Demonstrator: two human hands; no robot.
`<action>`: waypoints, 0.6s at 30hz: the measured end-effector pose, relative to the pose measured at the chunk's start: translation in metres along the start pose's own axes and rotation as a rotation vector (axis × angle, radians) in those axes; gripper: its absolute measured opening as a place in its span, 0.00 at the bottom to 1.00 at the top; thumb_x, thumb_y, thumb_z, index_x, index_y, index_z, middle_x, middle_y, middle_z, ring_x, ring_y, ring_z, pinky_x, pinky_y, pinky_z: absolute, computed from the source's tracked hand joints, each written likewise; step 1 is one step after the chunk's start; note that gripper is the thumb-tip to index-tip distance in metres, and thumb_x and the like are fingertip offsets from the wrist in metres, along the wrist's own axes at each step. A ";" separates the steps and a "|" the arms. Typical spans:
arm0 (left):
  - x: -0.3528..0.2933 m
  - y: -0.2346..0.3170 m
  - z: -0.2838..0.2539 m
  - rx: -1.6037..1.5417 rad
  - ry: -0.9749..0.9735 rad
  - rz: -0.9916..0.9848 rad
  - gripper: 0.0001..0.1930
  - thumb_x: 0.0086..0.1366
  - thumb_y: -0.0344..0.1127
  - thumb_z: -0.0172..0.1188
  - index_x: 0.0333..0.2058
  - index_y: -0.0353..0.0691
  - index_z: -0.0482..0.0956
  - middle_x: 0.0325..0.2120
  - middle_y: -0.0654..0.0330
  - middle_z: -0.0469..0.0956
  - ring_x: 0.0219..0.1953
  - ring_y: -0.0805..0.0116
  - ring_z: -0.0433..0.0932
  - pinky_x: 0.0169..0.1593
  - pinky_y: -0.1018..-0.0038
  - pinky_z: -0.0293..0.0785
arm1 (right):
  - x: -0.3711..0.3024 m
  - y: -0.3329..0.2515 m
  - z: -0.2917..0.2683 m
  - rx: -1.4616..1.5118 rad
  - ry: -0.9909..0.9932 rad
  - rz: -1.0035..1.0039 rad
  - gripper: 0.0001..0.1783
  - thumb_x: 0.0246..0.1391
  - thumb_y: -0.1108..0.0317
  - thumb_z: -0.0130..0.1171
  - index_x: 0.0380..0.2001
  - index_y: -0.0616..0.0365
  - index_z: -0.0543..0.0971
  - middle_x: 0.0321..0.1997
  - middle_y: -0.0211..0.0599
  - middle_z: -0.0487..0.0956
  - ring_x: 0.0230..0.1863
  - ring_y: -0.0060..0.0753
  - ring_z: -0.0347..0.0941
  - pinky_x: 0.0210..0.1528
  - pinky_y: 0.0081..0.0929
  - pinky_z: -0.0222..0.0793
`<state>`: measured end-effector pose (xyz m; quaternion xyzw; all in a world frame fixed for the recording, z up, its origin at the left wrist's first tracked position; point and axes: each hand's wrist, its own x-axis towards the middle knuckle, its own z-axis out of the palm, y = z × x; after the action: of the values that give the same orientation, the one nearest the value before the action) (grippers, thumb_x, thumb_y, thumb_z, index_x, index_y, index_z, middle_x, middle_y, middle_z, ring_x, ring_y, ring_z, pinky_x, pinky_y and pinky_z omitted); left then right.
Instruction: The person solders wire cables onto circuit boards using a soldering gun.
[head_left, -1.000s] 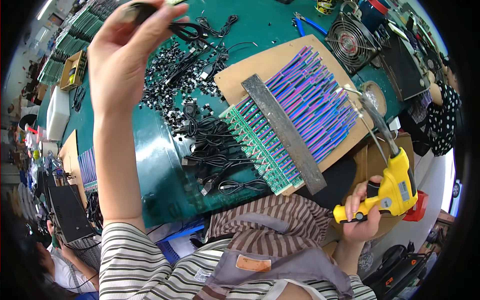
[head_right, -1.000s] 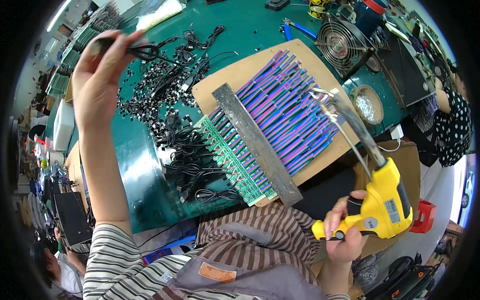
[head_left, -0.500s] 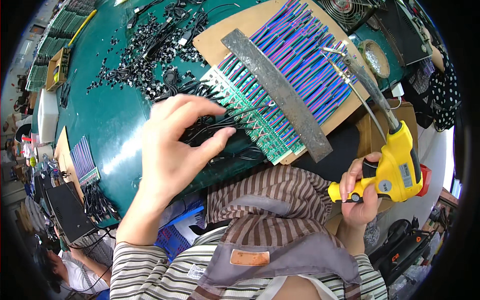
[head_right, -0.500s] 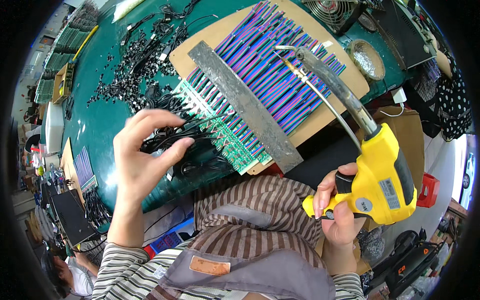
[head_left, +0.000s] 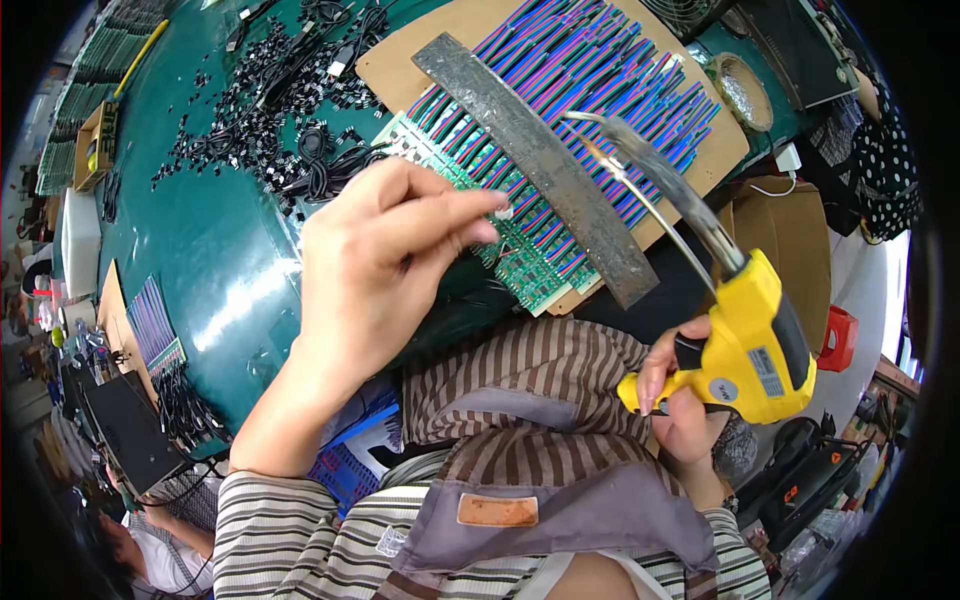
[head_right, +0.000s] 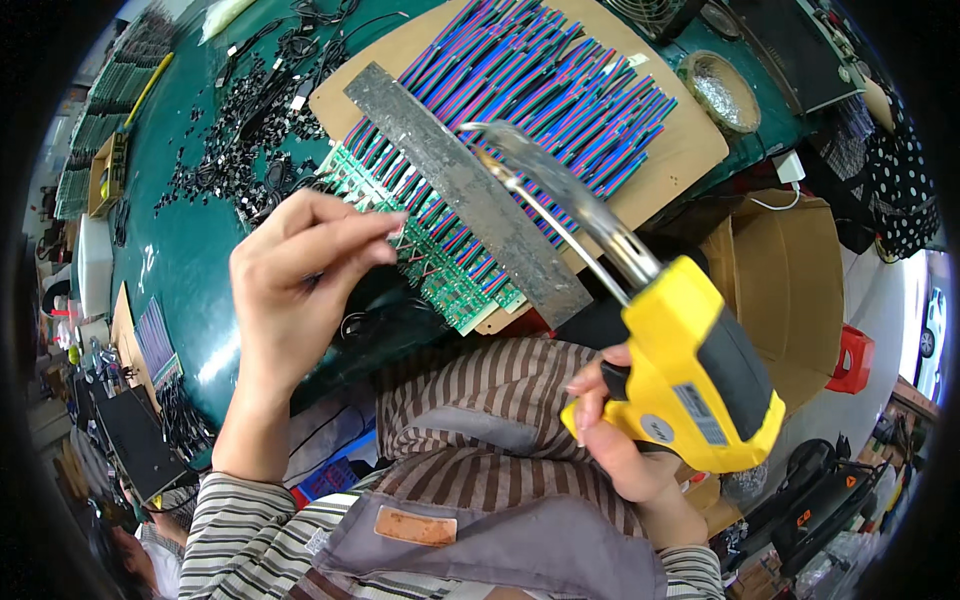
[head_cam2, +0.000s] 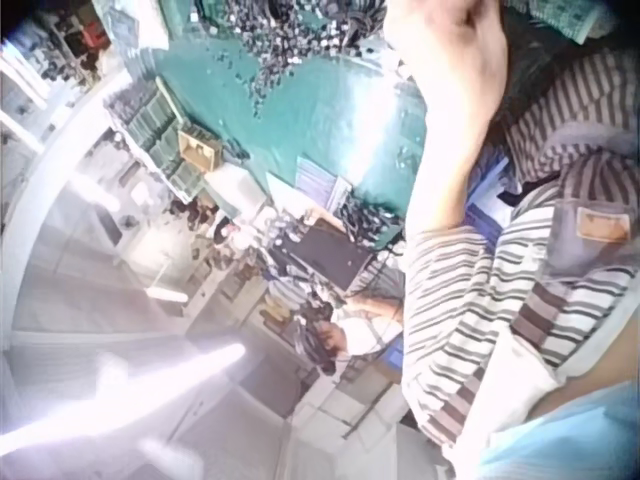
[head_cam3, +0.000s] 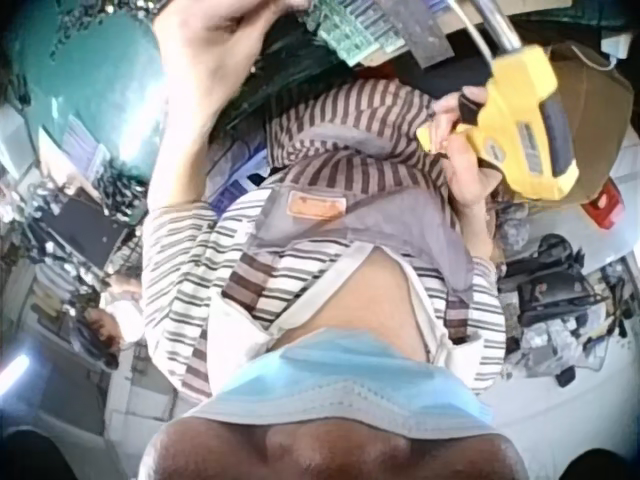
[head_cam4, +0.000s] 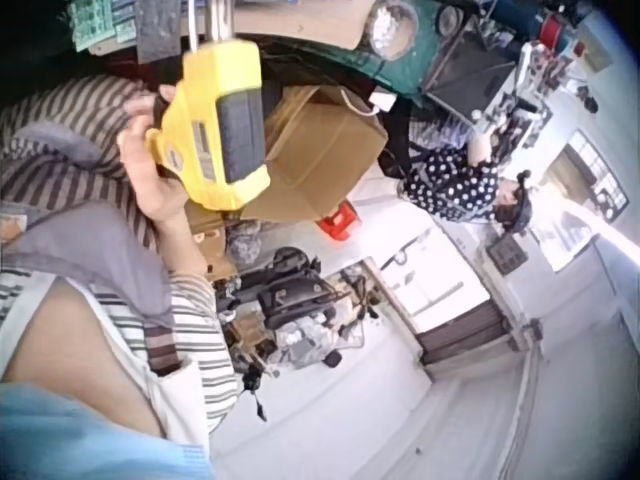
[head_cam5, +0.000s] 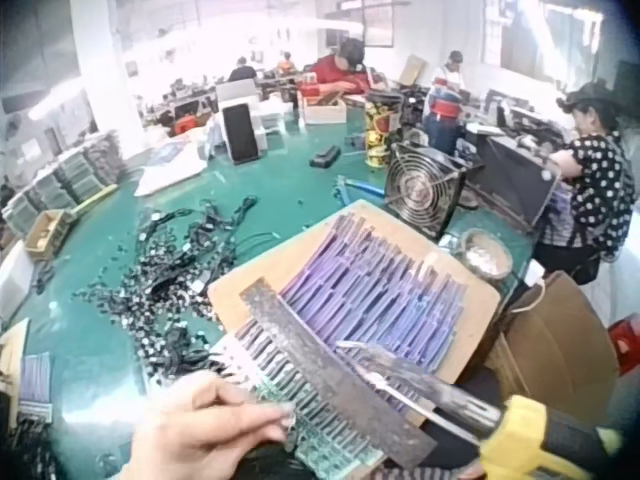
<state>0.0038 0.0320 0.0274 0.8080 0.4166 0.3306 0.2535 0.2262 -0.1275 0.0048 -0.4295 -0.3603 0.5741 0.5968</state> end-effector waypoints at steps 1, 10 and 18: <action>-0.002 0.003 -0.002 -0.024 0.015 0.072 0.15 0.45 0.21 0.66 0.34 0.43 0.84 0.22 0.63 0.74 0.23 0.76 0.74 0.24 0.82 0.67 | 0.002 -0.002 0.005 0.001 -0.011 0.025 0.28 0.50 0.79 0.54 0.54 0.60 0.60 0.42 0.46 0.72 0.32 0.22 0.65 0.37 0.23 0.65; -0.016 0.035 -0.014 -0.086 -0.047 0.141 0.12 0.39 0.22 0.69 0.27 0.39 0.84 0.18 0.63 0.74 0.20 0.73 0.73 0.23 0.81 0.67 | 0.054 -0.022 0.061 -0.354 -0.170 0.049 0.25 0.53 0.82 0.48 0.53 0.58 0.57 0.46 0.49 0.72 0.39 0.28 0.72 0.42 0.24 0.68; -0.018 0.029 -0.019 -0.011 -0.087 0.314 0.12 0.38 0.23 0.68 0.27 0.39 0.83 0.19 0.62 0.74 0.20 0.71 0.73 0.23 0.79 0.66 | 0.055 -0.016 0.069 -0.388 -0.116 -0.001 0.18 0.52 0.81 0.53 0.46 0.61 0.64 0.36 0.36 0.75 0.35 0.22 0.71 0.38 0.19 0.68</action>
<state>-0.0034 0.0045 0.0544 0.8753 0.2718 0.3332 0.2210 0.1728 -0.0659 0.0414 -0.5023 -0.4983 0.5173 0.4814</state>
